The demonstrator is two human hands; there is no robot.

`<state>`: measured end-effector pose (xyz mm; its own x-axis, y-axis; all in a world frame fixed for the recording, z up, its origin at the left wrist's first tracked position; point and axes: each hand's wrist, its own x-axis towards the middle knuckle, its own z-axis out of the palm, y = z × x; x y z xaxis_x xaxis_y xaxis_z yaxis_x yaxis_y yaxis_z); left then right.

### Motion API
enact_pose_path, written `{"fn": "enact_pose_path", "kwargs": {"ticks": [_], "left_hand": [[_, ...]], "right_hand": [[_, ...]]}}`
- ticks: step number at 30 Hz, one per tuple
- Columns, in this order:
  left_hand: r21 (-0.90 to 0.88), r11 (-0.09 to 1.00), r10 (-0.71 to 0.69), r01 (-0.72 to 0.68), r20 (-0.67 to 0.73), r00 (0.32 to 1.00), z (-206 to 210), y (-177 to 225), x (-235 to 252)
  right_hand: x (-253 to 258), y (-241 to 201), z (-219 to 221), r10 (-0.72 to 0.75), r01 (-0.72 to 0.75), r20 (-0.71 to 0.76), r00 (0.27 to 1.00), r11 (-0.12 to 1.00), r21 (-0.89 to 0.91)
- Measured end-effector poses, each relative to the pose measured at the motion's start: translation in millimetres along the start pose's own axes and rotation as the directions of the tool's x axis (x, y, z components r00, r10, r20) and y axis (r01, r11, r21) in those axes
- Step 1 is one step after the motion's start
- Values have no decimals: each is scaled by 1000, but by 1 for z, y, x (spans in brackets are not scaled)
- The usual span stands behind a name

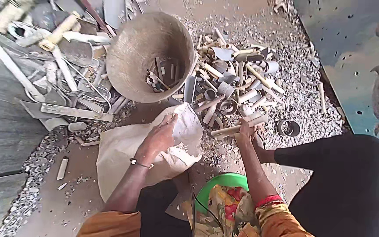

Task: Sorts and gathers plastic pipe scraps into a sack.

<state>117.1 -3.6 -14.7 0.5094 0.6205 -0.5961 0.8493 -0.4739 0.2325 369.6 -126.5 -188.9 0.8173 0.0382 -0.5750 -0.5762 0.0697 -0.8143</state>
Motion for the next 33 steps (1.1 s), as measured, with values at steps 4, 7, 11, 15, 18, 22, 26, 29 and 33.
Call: {"fn": "enact_pose_path", "kwargs": {"ticks": [4,7,11,15,18,22,26,29,33], "left_hand": [[-57,998,8,-12,-71,997,4,-1,-5],[-84,997,-9,3,-78,997,8,0,-4],[-59,998,-13,8,-87,996,9,2,1],[-31,999,-20,19,-36,999,8,5,0],[-5,1000,-3,3,1,1000,8,3,-4],[11,1000,0,0,5,1000,10,2,-8],[30,999,-32,32,7,999,11,3,-4],[69,998,-13,12,23,1000,15,4,8],[154,988,-45,32,80,996,11,3,14]], "right_hand": [[-50,30,36,17,7,258,966,996,-91],[-114,66,48,149,18,628,764,968,-252],[-148,87,46,495,-45,752,435,846,-531],[-67,93,21,205,294,690,694,794,-532],[1,66,-19,-57,549,577,815,397,-736],[75,58,-79,-213,483,461,861,60,-874],[111,90,-109,52,561,558,828,-52,-826],[102,100,-110,225,419,404,887,-21,-908],[90,127,-96,100,249,275,956,215,-944]]}}
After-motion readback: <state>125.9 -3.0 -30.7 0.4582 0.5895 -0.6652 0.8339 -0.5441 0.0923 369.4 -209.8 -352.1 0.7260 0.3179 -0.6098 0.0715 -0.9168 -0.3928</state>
